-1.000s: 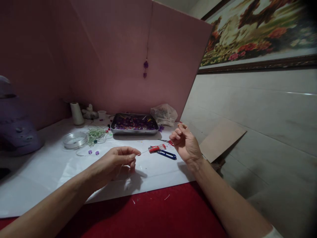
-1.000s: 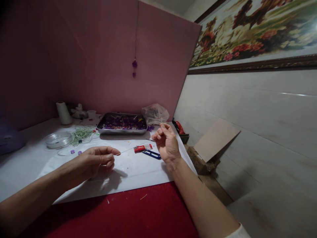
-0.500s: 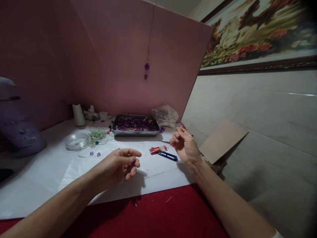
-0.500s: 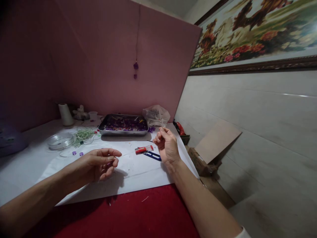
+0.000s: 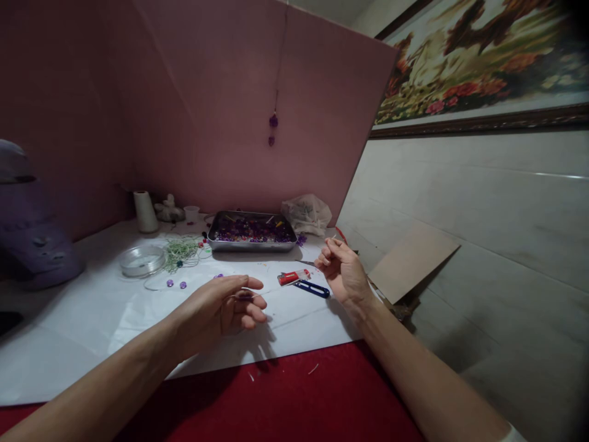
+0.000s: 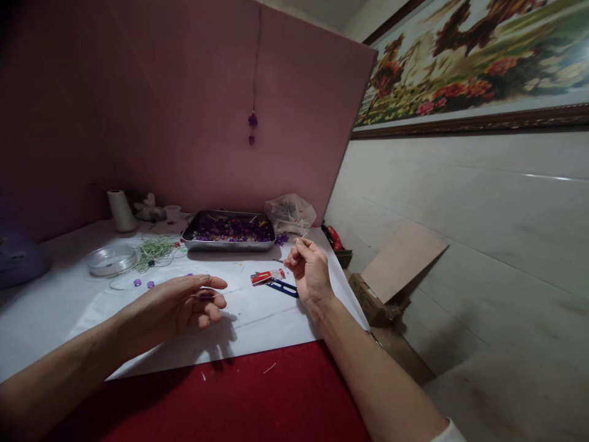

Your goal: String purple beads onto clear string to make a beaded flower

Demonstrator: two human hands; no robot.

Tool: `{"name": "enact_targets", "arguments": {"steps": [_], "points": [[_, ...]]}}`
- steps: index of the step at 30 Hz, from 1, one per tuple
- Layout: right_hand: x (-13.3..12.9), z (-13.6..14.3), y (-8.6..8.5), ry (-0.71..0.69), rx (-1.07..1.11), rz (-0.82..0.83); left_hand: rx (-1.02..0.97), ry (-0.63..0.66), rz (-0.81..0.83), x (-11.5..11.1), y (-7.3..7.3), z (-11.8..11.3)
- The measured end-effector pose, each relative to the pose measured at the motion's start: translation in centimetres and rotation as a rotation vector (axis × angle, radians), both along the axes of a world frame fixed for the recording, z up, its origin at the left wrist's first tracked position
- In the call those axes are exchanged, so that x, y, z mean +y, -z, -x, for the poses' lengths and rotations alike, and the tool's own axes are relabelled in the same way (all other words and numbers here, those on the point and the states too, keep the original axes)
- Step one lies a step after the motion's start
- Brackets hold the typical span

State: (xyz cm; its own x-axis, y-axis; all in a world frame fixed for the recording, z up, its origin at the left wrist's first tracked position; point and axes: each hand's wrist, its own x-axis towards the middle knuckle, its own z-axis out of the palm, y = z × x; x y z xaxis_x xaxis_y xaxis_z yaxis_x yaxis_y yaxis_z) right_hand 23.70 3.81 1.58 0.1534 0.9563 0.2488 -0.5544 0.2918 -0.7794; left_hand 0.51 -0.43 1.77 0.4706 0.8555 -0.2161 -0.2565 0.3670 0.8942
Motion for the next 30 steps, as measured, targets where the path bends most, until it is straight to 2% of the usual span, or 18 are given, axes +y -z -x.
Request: {"name": "enact_targets", "arguments": {"steps": [9,14,16,18,19,21,23,25,26,27,28,29,30], "points": [[0.1,-0.1,-0.2,0.055,-0.084,-0.004,0.009,-0.009,-0.025,0.5,0.9,0.1],[-0.1,0.1,0.8,0.108,-0.278,-0.033,0.044,-0.067,-0.045,0.5,0.9,0.1],[0.1,1.0,0.5,0.116,-0.392,-0.055,0.077,-0.103,-0.049,0.5,0.7,0.0],[0.6,2.8,-1.1,0.102,-0.530,-0.123,0.109,-0.122,-0.036,0.4,0.5,-0.2],[1.0,3.9,-2.5,0.072,-0.616,-0.181,0.122,-0.128,-0.032,0.4,0.5,-0.3],[1.7,6.7,-6.2,0.005,-0.978,-0.502,0.127,-0.127,-0.041,0.4,0.4,-0.3],[1.9,9.2,-10.2,0.045,-1.070,-0.780,0.120,-0.141,-0.076,0.4,0.4,-0.2],[1.5,10.9,-12.7,0.146,-1.036,-0.871,0.102,-0.169,-0.117,0.5,0.4,0.0],[0.9,11.2,-13.0,0.202,-1.023,-0.826,0.092,-0.186,-0.133,0.6,0.4,0.2],[0.2,11.1,-12.6,0.238,-1.041,-0.729,0.083,-0.206,-0.145,0.7,0.3,0.3],[-0.6,10.9,-11.6,0.213,-1.087,-0.603,0.070,-0.223,-0.158,0.7,0.3,0.4],[-1.3,10.4,-10.1,0.104,-1.158,-0.465,0.056,-0.240,-0.173,0.7,0.2,0.5],[-2.0,9.8,-8.3,-0.062,-1.215,-0.319,0.044,-0.262,-0.189,0.7,0.1,0.5]]}}
